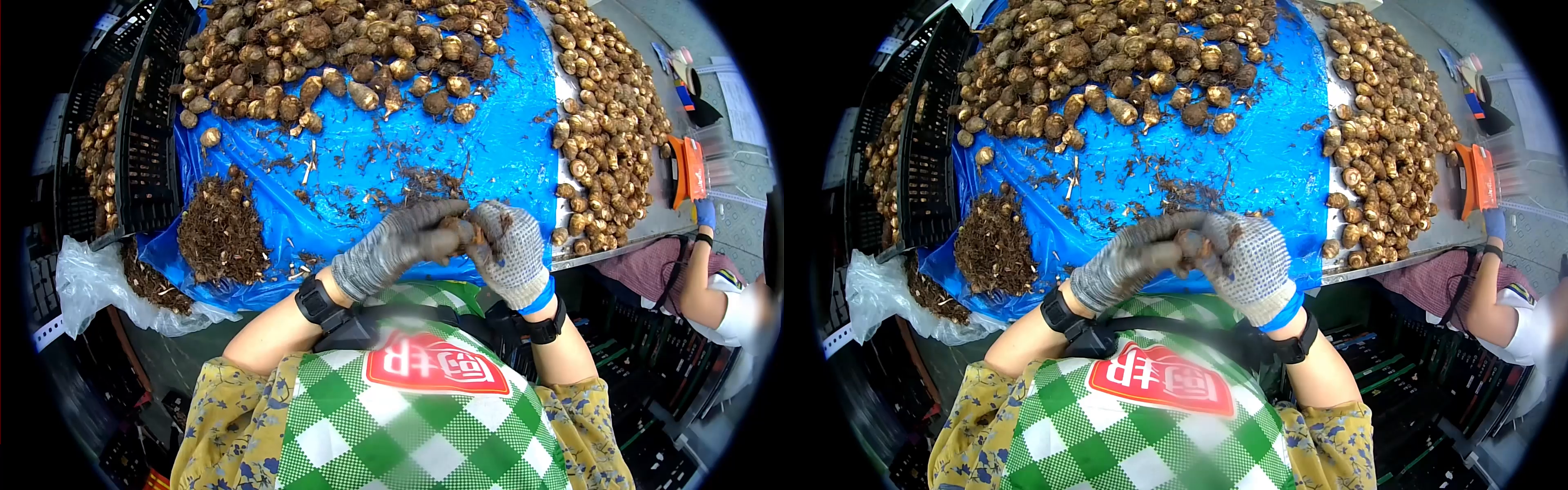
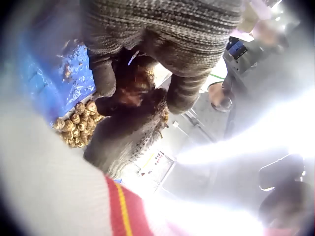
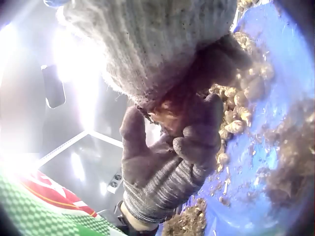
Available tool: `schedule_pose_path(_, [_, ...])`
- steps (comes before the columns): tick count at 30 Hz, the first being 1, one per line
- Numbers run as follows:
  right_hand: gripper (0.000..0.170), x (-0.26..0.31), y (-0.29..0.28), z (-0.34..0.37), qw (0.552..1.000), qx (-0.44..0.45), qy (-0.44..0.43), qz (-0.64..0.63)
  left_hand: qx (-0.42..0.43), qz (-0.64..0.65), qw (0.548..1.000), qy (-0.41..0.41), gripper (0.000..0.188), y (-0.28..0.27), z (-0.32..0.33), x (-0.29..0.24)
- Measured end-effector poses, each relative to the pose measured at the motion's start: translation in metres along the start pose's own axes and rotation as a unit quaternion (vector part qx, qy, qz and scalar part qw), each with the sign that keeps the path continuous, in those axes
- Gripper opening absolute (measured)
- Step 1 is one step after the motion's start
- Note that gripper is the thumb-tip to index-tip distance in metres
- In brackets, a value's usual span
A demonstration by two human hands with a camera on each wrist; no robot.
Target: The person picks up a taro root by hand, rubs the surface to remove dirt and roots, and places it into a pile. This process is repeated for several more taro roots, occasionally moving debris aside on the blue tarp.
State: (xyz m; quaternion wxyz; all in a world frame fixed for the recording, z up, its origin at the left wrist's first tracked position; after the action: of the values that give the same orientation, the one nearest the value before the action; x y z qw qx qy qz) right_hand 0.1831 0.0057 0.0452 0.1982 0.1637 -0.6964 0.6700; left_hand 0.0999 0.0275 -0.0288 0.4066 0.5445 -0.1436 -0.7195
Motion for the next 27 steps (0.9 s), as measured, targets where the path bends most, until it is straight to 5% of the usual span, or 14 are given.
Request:
schedule_pose_path(3, [0.02,0.006,0.001,0.002,0.995,-0.047,-0.038,-0.08,-0.008,-0.081,0.995,0.061,0.061,0.006,0.001,-0.012])
schedule_pose_path(4, [0.017,-0.015,0.009,0.005,0.978,-0.02,0.068,-0.197,-0.007,-0.083,0.994,0.071,0.061,0.005,0.0,-0.01])
schedule_pose_path(6, [0.013,-0.043,0.039,0.023,0.869,0.038,0.27,-0.413,-0.009,-0.088,0.992,0.091,0.061,0.003,0.002,-0.015])
schedule_pose_path(11, [0.011,-0.08,0.044,0.035,0.742,-0.078,0.331,-0.578,-0.017,0.021,0.995,0.097,0.065,-0.005,0.007,-0.017])
schedule_pose_path(14, [0.015,-0.07,0.027,0.029,0.766,-0.107,0.314,-0.551,-0.02,0.044,0.991,0.124,0.065,-0.012,0.004,-0.015])
schedule_pose_path(18, [0.019,-0.071,0.025,0.031,0.892,0.027,0.289,-0.346,-0.051,0.05,0.992,0.1,0.06,-0.016,0.004,-0.009])
schedule_pose_path(19, [0.016,-0.073,0.022,0.028,0.937,-0.041,0.216,-0.273,-0.055,0.03,0.993,0.099,0.059,-0.016,0.004,-0.009])
schedule_pose_path(22, [0.015,-0.051,0.026,0.025,0.95,0.004,0.212,-0.23,-0.061,-0.069,0.988,0.121,0.055,-0.012,0.004,-0.014])
schedule_pose_path(23, [0.016,-0.014,0.004,0.005,0.988,0.039,0.128,-0.077,-0.061,-0.127,0.98,0.143,0.054,-0.009,0.003,-0.017])
schedule_pose_path(27, [0.011,-0.007,0.008,0.006,0.994,-0.055,0.037,-0.084,-0.032,-0.12,0.981,0.149,0.053,-0.003,0.005,-0.016])
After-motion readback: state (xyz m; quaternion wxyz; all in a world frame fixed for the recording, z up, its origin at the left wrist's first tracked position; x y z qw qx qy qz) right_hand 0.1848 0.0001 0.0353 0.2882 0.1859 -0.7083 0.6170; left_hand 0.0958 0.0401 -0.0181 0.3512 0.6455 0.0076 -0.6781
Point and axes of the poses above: each hand's wrist, its own z-axis away from the middle knuckle, its own y-axis out of the palm, x = y × z, the point moved 10 cm from there along -z, towards the middle knuckle, and after that the axes turned 7 degrees about z, right-handed, at the moved point
